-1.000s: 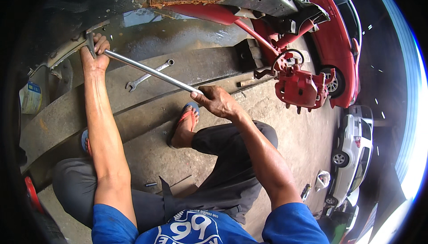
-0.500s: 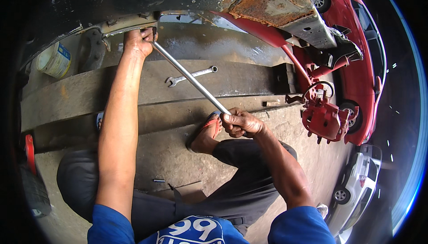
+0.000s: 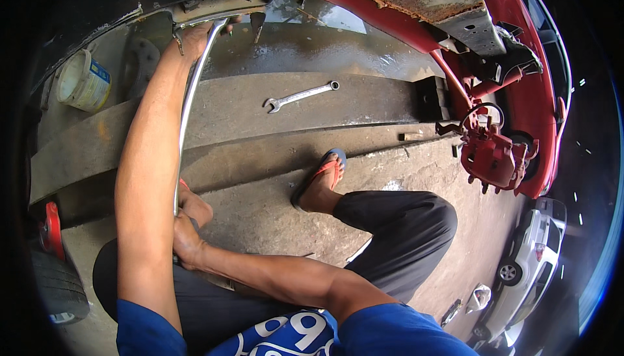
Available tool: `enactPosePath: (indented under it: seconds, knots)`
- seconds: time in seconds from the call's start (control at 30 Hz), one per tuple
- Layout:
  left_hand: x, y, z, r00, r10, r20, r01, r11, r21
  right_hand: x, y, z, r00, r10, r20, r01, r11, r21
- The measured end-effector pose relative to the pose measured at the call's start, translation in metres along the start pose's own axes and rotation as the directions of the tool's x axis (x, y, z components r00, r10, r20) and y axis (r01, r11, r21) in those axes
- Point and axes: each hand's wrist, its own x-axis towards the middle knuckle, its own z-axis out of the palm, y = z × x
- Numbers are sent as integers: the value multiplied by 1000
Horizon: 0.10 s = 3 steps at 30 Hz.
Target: The person sits on the ground and uses a wrench and socket to tighten bolts on a red vehicle frame. They adjust the tool and reposition their hands to reach different bolt locations along the frame.
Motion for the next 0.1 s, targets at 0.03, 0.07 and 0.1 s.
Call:
enactPosePath:
  seconds: [0.03, 0.07, 0.1]
  knots:
    - [1, 1, -5, 987, 154, 41, -158, 975, 156, 16, 12, 23, 977, -163, -139, 164, 986, 2]
    - [5, 3, -12, 927, 346, 148, -375, 875, 306, 21, 13, 21, 958, -253, -133, 247, 967, -62]
    - [4, 2, -16, 906, 386, 176, -424, 832, 358, 26, 14, 19, 977, -175, -125, 166, 983, -82]
